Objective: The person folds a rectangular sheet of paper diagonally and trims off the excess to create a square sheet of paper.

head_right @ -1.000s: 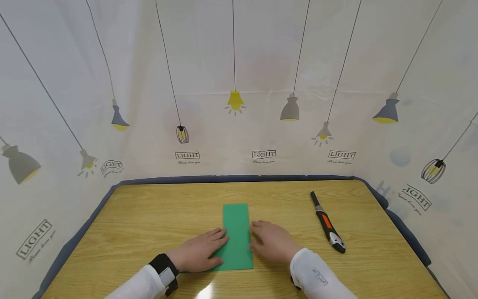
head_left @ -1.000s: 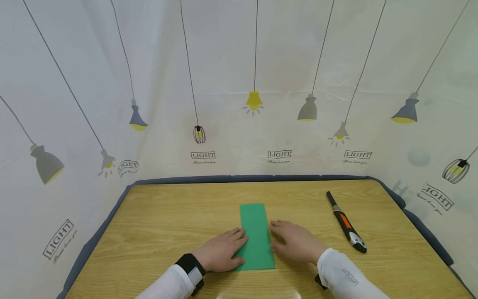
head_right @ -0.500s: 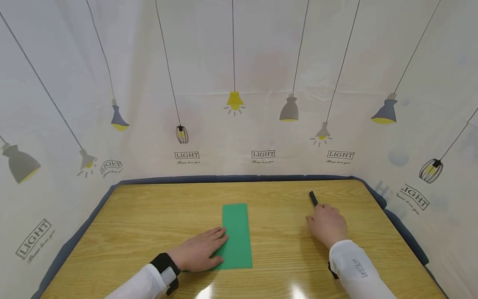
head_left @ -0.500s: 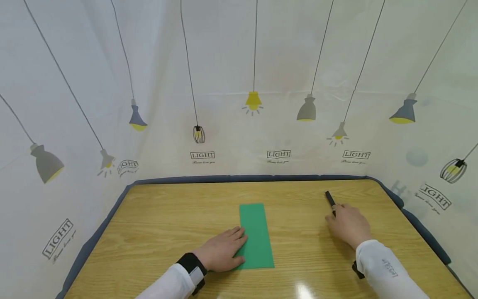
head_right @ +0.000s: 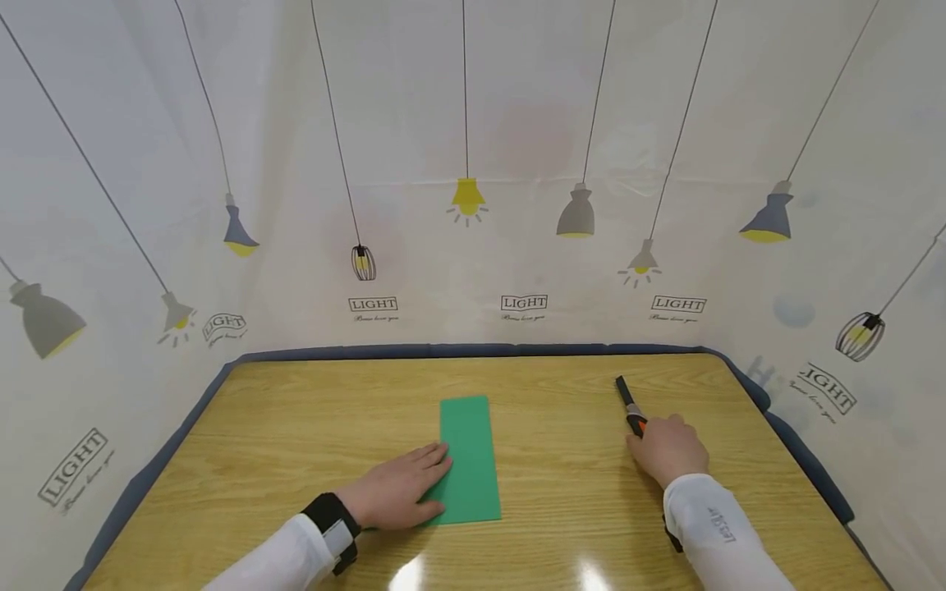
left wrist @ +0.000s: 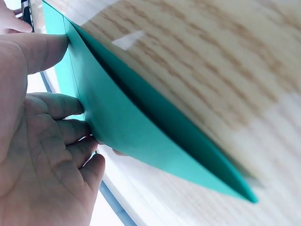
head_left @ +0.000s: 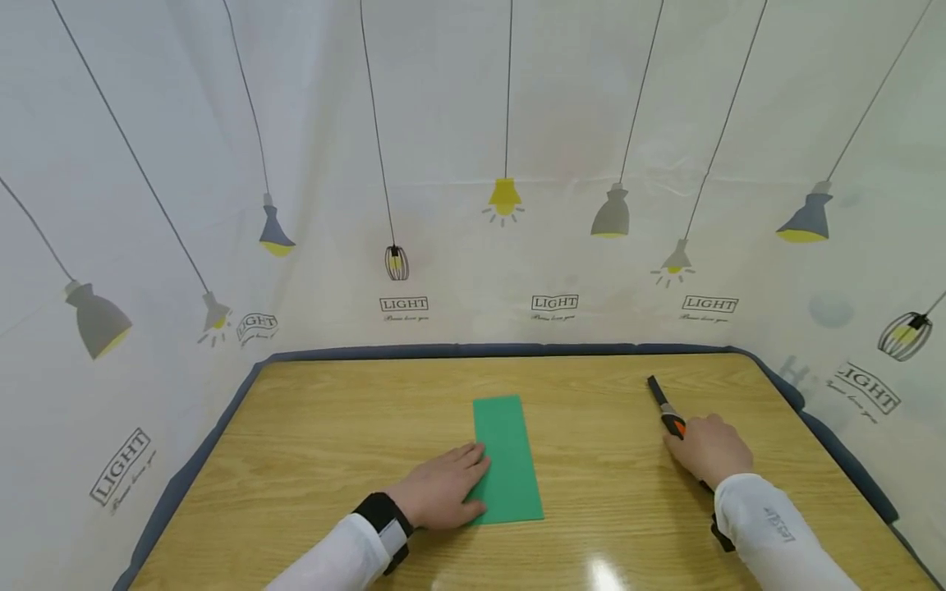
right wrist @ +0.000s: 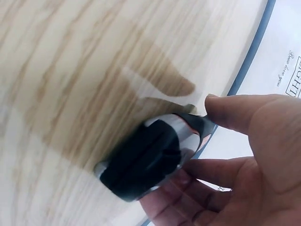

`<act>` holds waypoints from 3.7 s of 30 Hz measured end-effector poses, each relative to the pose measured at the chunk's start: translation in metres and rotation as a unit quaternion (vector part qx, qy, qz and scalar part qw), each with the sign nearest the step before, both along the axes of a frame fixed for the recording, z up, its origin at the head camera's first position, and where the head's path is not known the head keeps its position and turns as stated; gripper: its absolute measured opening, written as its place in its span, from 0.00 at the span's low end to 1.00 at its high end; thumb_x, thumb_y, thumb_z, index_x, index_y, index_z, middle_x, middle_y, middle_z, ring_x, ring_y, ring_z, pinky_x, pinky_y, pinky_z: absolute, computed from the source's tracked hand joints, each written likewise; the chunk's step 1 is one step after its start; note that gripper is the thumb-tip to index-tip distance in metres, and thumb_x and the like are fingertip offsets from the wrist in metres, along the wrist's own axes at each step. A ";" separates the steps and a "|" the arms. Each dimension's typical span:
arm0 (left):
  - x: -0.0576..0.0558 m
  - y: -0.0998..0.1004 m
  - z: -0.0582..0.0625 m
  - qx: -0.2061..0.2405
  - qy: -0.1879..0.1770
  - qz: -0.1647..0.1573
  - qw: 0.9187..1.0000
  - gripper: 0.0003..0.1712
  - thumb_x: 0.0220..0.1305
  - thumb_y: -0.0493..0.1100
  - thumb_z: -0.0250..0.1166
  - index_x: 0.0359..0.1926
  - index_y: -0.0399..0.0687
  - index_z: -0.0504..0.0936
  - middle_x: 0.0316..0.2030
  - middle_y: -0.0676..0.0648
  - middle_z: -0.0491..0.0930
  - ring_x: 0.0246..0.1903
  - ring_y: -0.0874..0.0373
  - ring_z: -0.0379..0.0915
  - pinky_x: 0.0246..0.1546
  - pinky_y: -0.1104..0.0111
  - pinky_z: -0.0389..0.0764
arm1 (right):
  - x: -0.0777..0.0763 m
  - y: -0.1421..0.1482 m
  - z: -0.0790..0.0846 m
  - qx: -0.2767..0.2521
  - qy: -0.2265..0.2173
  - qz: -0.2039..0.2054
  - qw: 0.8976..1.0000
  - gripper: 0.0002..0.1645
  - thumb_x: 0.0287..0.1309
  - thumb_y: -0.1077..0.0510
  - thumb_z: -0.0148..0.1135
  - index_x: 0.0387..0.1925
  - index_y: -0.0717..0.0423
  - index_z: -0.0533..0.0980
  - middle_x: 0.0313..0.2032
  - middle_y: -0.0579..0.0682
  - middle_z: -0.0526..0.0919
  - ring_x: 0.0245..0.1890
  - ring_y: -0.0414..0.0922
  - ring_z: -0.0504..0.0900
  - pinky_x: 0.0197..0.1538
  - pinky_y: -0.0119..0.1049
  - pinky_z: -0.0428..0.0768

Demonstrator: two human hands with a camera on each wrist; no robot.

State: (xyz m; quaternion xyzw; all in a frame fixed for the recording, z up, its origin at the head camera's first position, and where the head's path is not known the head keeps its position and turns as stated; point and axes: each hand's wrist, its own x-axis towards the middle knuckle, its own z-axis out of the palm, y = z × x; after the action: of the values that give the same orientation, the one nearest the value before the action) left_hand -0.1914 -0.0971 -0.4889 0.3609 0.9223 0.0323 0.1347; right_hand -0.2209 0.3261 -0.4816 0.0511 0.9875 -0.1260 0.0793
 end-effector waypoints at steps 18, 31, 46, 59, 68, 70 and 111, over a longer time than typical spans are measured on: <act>-0.002 0.003 0.002 -0.003 0.002 -0.005 1.000 0.41 0.75 0.59 0.57 0.77 0.39 0.62 0.78 0.42 0.56 0.77 0.49 0.49 0.75 0.62 0.54 | -0.002 -0.011 -0.003 -0.026 0.050 0.028 0.998 0.16 0.68 0.57 0.60 0.39 0.71 0.75 0.28 0.58 0.76 0.24 0.52 0.74 0.28 0.45 0.74; -0.003 -0.002 0.002 0.003 -0.018 0.028 0.999 0.48 0.67 0.64 0.60 0.78 0.42 0.62 0.78 0.43 0.56 0.77 0.50 0.51 0.75 0.62 0.56 | 0.012 -0.075 -0.001 -0.060 0.079 0.129 0.987 0.19 0.71 0.60 0.60 0.53 0.73 0.73 0.37 0.57 0.80 0.33 0.49 0.78 0.37 0.48 0.80; -0.001 0.000 0.003 -0.003 0.029 0.054 0.998 0.53 0.63 0.76 0.61 0.78 0.50 0.65 0.75 0.40 0.62 0.73 0.46 0.59 0.73 0.54 0.59 | 0.051 -0.121 -0.007 -0.077 0.050 0.228 0.969 0.20 0.68 0.50 0.68 0.54 0.57 0.78 0.35 0.42 0.77 0.31 0.38 0.73 0.36 0.40 0.75; -0.002 0.006 -0.001 -0.024 0.067 0.057 0.996 0.47 0.68 0.75 0.56 0.76 0.51 0.68 0.72 0.39 0.66 0.70 0.46 0.63 0.70 0.58 0.65 | 0.060 -0.114 -0.007 -0.087 0.087 0.290 0.949 0.16 0.70 0.49 0.65 0.53 0.51 0.77 0.37 0.36 0.75 0.33 0.34 0.72 0.35 0.36 0.74; -0.001 0.006 0.002 -0.020 0.067 0.046 0.997 0.36 0.78 0.66 0.47 0.74 0.49 0.72 0.71 0.38 0.68 0.71 0.46 0.63 0.71 0.58 0.64 | 0.059 -0.102 0.001 -0.099 0.043 0.323 0.940 0.16 0.74 0.49 0.60 0.57 0.48 0.77 0.43 0.36 0.77 0.41 0.34 0.77 0.42 0.40 0.80; -0.002 0.006 0.001 -0.021 0.070 0.042 0.996 0.35 0.79 0.65 0.46 0.73 0.49 0.72 0.71 0.38 0.68 0.71 0.46 0.64 0.70 0.58 0.64 | 0.060 -0.099 0.002 -0.103 0.035 0.338 0.935 0.17 0.74 0.49 0.60 0.59 0.47 0.77 0.44 0.35 0.77 0.42 0.33 0.77 0.43 0.40 0.80; -0.001 0.015 -0.006 -0.029 0.150 0.027 0.988 0.31 0.82 0.60 0.44 0.69 0.48 0.78 0.63 0.37 0.77 0.65 0.46 0.72 0.66 0.58 0.72 | 0.063 -0.113 0.002 0.000 0.023 0.377 0.926 0.18 0.66 0.47 0.69 0.52 0.50 0.82 0.38 0.40 0.75 0.34 0.35 0.74 0.35 0.39 0.79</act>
State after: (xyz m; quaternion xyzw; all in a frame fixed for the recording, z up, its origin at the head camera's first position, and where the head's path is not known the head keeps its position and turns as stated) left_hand -0.1921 -0.0826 -0.4948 0.3322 0.9421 -0.0451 0.0038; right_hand -0.1581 0.2131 -0.4798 -0.3274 0.9357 -0.0875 0.0981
